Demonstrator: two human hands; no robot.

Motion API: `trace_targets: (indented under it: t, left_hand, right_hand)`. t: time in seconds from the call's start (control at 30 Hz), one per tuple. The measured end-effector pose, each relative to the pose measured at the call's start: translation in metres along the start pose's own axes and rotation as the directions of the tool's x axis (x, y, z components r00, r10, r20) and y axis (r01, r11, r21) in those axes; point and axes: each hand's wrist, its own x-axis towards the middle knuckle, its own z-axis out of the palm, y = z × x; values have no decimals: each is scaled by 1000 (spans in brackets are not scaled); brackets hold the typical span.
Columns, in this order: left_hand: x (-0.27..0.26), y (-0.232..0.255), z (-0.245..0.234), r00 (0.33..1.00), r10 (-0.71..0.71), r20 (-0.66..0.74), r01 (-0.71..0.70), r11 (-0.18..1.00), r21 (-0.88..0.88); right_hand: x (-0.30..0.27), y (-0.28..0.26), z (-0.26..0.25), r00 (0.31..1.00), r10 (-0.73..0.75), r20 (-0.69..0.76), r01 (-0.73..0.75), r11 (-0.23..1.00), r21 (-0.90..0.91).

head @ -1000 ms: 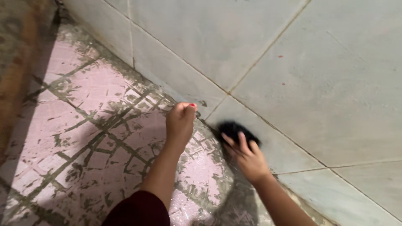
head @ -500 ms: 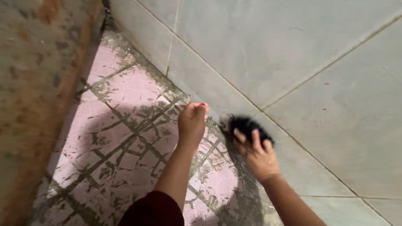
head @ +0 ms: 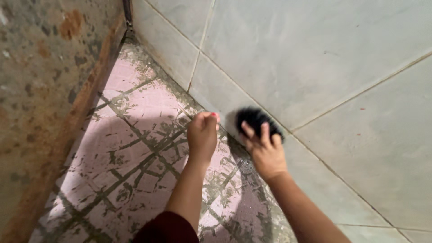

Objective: The person scrubs the grout lines and surfaces of light gray wall tiles and pink patterned floor tiles using a black scrubbing brush. The person moves along the base of the wall and then scrubs the vertical wall surface and the edge of a tiled counter.

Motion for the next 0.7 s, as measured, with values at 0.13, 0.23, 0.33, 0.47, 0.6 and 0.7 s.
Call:
trace_targets:
  t: [0.13, 0.23, 0.33, 0.47, 0.6, 0.7]
  left_hand:
    - [4, 19, -10, 998, -56, 4, 56, 997, 44]
    - [-2, 14, -25, 1000, 1, 6, -2, 995, 98]
    - [-5, -3, -28, 997, 71, -11, -70, 996, 52]
    - [-7, -24, -27, 1000, -3, -3, 4, 998, 59]
    - [-8, -44, -17, 1000, 0, 20, -1, 1000, 30]
    - [-19, -56, 2, 998, 21, 65, -21, 1000, -5]
  right_hand:
    - [-106, -15, 13, 967, -15, 254, -27, 987, 158]
    - [-194, -16, 5, 933, 169, 319, -266, 919, 291]
    - [-216, -26, 1, 835, 382, 396, -550, 617, 564]
    - [-113, -74, 5, 674, 495, 549, -735, 525, 429]
    - [-28, -124, -14, 880, 427, 208, -440, 568, 696]
    - [-30, -139, -29, 873, 198, 445, -484, 448, 752]
